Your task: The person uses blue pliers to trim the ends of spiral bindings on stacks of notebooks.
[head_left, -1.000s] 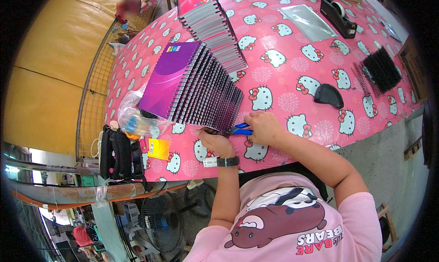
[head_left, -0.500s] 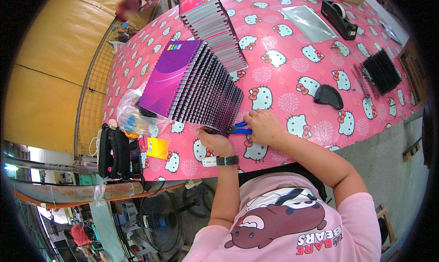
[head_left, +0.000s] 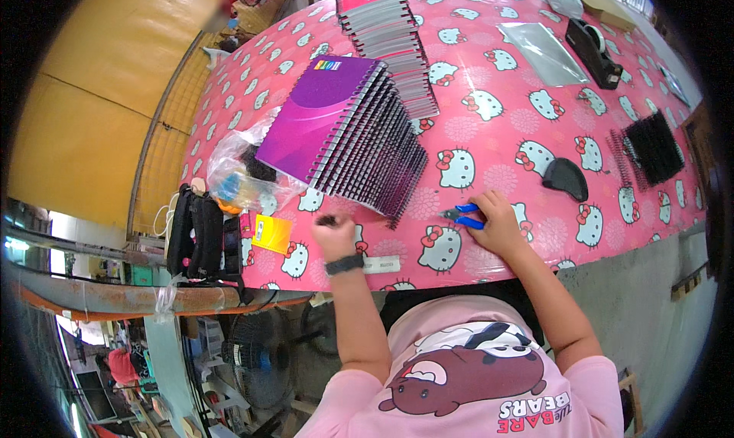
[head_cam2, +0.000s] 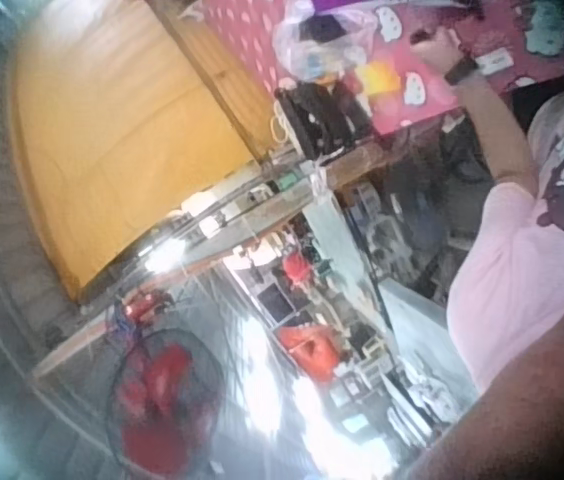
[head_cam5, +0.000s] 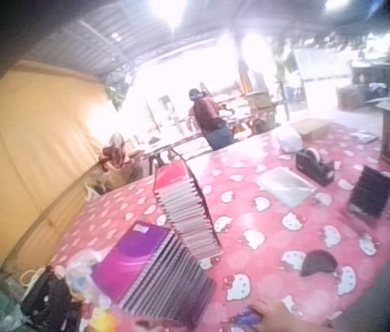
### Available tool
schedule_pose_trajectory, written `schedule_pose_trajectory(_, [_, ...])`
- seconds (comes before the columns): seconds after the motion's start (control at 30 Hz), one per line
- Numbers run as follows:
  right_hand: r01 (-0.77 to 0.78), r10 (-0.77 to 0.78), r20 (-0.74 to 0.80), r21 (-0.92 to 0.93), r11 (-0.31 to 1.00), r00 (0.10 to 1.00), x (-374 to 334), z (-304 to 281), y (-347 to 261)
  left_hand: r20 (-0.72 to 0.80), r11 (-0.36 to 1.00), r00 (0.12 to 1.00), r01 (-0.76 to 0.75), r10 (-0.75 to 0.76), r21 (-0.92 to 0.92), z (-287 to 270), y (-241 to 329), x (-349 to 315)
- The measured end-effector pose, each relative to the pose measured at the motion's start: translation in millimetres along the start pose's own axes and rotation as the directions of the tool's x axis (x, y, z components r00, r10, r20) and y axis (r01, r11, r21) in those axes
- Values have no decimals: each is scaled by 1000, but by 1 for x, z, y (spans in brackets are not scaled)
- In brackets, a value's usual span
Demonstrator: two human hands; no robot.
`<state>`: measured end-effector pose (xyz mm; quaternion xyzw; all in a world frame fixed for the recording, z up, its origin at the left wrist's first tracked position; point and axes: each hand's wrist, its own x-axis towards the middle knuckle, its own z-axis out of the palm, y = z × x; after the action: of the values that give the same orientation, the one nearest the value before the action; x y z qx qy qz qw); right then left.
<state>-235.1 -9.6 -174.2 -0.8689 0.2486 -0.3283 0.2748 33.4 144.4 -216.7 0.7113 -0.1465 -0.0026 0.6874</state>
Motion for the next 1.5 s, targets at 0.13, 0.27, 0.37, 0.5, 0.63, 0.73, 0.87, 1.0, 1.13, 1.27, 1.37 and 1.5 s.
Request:
schedule_pose_trajectory(0.13, [54, -54, -14, -28, 998, 998, -2, -5, -1, -23, 501, 904, 216, -428, -838, -21, 18, 123])
schedule_pose_trajectory(0.27, [56, -56, 8, -13, 998, 998, 0, -3, -2, -20, 668, 943, 221, -333, -711, -46, 40, 224])
schedule_pose_trajectory(0.37, [93, -93, -2, 14, 996, 996, 3, -1, -9, 8, 970, 997, 76, -76, -232, -91, 57, 268])
schedule_pose_trajectory(0.5, [40, -40, -14, -13, 999, 999, 1, -1, -10, 76, 856, 967, -252, 245, 452, -99, 63, 210])
schedule_pose_trajectory(0.63, [-52, 73, 150, -137, 989, 986, 3, -1, -9, 550, 816, 811, -173, -199, 552, -50, 93, 75])
schedule_pose_trajectory(0.73, [-3, 60, 295, -189, 982, 953, 16, 8, -28, 693, 879, 670, -128, -265, 460, -51, 90, -1])
schedule_pose_trajectory(0.87, [92, -5, 279, -300, 950, 960, 25, 18, -34, 737, 783, 637, -332, -226, 526, -18, 103, -40])
schedule_pose_trajectory(1.0, [66, 50, 327, -335, 940, 944, 32, 20, -40, 770, 671, 634, -538, -78, 511, 5, 103, -44])
schedule_pose_trajectory(1.13, [74, 57, 350, -348, 935, 935, 32, 23, -42, 751, 533, 656, -610, -76, 587, 16, 100, -44])
schedule_pose_trajectory(1.27, [83, 41, 333, -348, 934, 942, 32, 24, -41, 758, 554, 649, -610, -63, 567, 14, 94, -42])
schedule_pose_trajectory(1.37, [67, 52, 332, -336, 939, 942, 33, 25, -40, 744, 581, 656, -559, -125, 592, 11, 91, -40])
schedule_pose_trajectory(1.5, [85, 32, 388, -281, 956, 921, 36, 31, -39, 735, 614, 671, -540, -99, 576, 11, 87, -41])
